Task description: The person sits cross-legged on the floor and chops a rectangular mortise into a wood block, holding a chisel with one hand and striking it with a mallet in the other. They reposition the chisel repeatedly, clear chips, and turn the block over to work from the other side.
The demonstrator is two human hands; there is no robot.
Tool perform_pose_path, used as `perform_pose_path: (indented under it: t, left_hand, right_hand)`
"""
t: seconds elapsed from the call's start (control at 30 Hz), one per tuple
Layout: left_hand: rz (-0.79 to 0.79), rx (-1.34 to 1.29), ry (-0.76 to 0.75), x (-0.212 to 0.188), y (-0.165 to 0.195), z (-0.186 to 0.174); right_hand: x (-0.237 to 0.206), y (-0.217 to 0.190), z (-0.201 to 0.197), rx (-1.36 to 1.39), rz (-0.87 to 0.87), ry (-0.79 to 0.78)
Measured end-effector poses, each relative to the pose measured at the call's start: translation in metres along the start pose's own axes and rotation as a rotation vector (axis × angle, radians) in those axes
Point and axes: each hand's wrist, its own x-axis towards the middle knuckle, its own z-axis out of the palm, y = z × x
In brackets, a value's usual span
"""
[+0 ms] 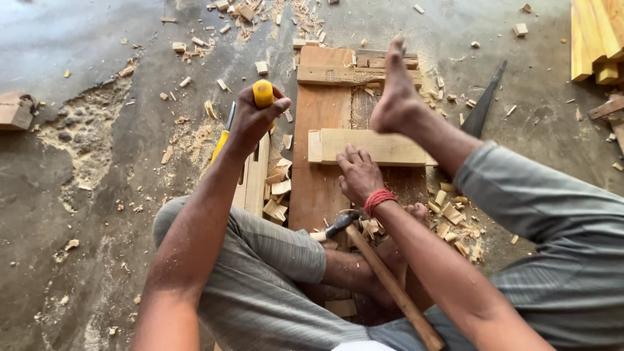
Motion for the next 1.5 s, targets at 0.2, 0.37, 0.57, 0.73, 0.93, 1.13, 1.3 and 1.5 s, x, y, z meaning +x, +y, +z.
perform_pose_path:
  t: [0.2,0.37,0.57,0.73,0.93,1.13,1.3,1.5]
  left_hand:
    - [-0.051,-0.136,-0.015,0.008,-0.002,0.014]
    - [-0.037,-0.093,-0.019,0.013,-0.013,0.028]
    - [-0.013,-0.208,-0.032,0.028,-0.032,0.057]
    - [0.037,-0.157,-0.067,0.048,-0.048,0.078]
    - [0.029,-0.085,-0.081,0.055,-0.063,0.084]
    - [0.059,-0.058,-0.076,0.054,-0.073,0.084]
    - [0.069,-0.083,-0.081,0.053,-0.077,0.086]
    - [0.079,-0.068,-0.059,0.055,-0.078,0.087]
  right_hand:
    - [-0.020,-0.001,0.001,0.133,0.102,-0.184]
    - [-0.023,0.000,0.003,-0.067,-0.101,0.049]
    - [-0.032,0.007,-0.007,0.154,-0.128,0.104]
    - [-0.054,0.003,-0.016,0.256,0.113,-0.078]
    - [-0.057,0.003,-0.008,0.474,0.198,-0.053]
    - [-0.049,0.010,0.004,0.466,0.225,-0.067]
    - [-0.047,0.014,0.006,0.483,0.169,-0.034]
    - [-0.046,0.016,0.005,0.460,0.211,-0.094]
